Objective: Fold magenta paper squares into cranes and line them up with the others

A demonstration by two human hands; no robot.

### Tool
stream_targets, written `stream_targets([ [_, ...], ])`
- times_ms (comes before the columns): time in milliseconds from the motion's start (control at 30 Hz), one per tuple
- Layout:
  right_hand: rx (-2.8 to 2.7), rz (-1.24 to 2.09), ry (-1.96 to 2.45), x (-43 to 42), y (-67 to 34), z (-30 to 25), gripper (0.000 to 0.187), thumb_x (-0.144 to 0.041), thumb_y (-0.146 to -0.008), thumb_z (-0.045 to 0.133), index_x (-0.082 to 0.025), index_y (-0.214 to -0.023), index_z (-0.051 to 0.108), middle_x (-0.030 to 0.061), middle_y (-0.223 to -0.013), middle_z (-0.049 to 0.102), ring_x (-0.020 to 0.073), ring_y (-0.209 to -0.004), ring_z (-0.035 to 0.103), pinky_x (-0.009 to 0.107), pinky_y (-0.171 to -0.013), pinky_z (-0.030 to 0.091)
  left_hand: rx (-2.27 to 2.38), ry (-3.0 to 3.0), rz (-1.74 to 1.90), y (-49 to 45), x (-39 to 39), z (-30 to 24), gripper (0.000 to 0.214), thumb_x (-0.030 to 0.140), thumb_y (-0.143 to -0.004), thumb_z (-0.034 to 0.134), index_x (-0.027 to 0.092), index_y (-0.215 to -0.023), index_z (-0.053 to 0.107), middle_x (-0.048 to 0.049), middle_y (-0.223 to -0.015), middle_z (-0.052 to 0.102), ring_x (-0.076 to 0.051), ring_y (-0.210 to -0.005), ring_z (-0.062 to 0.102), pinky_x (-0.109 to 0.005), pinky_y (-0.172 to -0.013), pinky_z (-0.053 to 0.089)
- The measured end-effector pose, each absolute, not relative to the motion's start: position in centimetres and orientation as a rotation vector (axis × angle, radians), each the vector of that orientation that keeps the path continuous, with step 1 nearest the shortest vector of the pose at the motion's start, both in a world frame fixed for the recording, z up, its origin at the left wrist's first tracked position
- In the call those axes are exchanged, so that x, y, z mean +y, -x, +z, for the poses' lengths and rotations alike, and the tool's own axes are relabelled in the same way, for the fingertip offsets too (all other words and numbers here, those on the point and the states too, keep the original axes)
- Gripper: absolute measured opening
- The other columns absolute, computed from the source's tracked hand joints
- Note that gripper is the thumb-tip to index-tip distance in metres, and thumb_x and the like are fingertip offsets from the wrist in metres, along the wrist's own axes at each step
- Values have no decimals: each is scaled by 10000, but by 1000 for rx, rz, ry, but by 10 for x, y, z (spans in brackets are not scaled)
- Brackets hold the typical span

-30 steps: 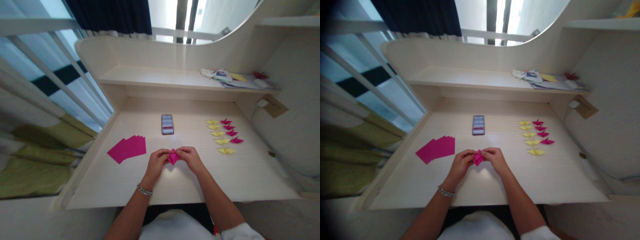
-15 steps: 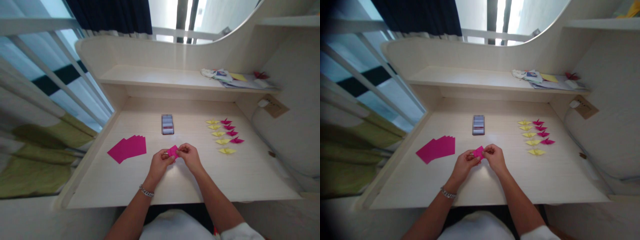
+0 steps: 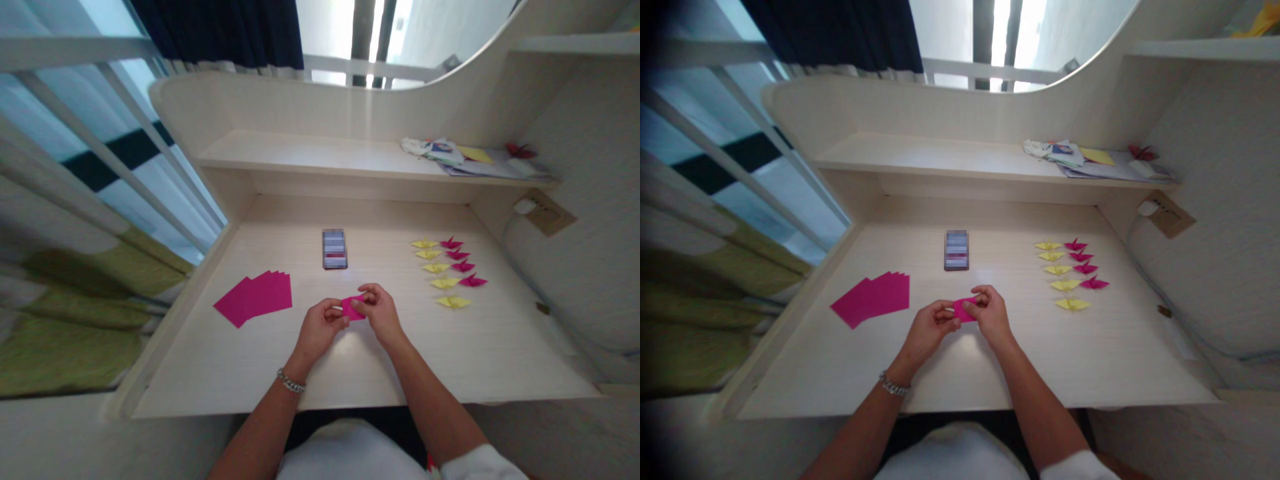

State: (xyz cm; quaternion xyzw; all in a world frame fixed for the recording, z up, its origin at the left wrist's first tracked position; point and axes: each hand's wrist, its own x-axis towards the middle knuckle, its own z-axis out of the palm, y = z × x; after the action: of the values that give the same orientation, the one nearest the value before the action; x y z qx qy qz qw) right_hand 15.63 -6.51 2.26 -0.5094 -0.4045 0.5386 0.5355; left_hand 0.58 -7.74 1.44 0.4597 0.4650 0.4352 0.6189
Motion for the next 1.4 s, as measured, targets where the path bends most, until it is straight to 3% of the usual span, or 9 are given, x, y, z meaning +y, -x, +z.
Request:
stream_targets([
  [300, -1022, 1292, 1210, -61, -164, 19, 426, -310, -598, 747, -155, -975, 623, 19, -688, 670, 153, -604, 611, 288, -613, 489, 1230, -1078, 1225, 0, -73, 19, 307, 237, -661, 733, 159, -940, 629, -32, -745, 687, -155, -680, 649, -263, -659, 498],
  [467, -1278, 1371, 1244, -61, -169, 19, 201, -308, -673, 684, -149, -796, 691, 32, -708, 689, 140, -612, 589, 274, -612, 457, 1224, -1165, 1226, 2, -73, 22, 275, 234, -687, 715, 157, -934, 622, -38, -763, 681, -158, -709, 646, -269, -688, 494],
  [600, -1286, 1306, 1269, -60, -169, 18, 162, -314, -697, 664, -156, -722, 690, 21, -655, 679, 138, -587, 577, 269, -603, 448, 1217, -1178, 1271, 2, -71, 22, 251, 245, -720, 686, 159, -946, 616, -39, -777, 674, -154, -726, 638, -271, -702, 489],
  [800, -1299, 1103, 1337, -61, -164, 20, 208, -345, -731, 643, -174, -808, 732, 52, -765, 718, 179, -686, 612, 301, -676, 465, 1265, -1144, 1250, 0, -74, 27, 343, 348, -714, 694, 164, -995, 625, 3, -660, 629, -117, -568, 580, -215, -530, 440],
  [933, -1309, 1034, 1373, -64, -160, 21, 214, -359, -731, 657, -194, -835, 743, 54, -788, 724, 180, -666, 600, 292, -638, 454, 1228, -1068, 1125, -8, -78, 30, 441, 406, -693, 710, 150, -1037, 610, 6, -594, 640, -96, -436, 525, -200, -429, 375],
  [1100, -1280, 1129, 1324, -67, -156, 25, 204, -354, -724, 673, -197, -832, 745, 49, -769, 725, 159, -591, 584, 279, -580, 450, 1174, -903, 1150, -12, -78, 31, 480, 434, -667, 734, 134, -1018, 602, -50, -678, 693, -135, -515, 615, -207, -454, 414],
  [1400, -1210, 1267, 1259, -68, -154, 28, 208, -356, -687, 702, -180, -791, 741, 35, -680, 701, 122, -503, 547, 245, -493, 438, 1186, -901, 1217, -13, -77, 33, 397, 426, -666, 740, 128, -898, 617, -36, -598, 667, -146, -543, 625, -216, -483, 435],
])
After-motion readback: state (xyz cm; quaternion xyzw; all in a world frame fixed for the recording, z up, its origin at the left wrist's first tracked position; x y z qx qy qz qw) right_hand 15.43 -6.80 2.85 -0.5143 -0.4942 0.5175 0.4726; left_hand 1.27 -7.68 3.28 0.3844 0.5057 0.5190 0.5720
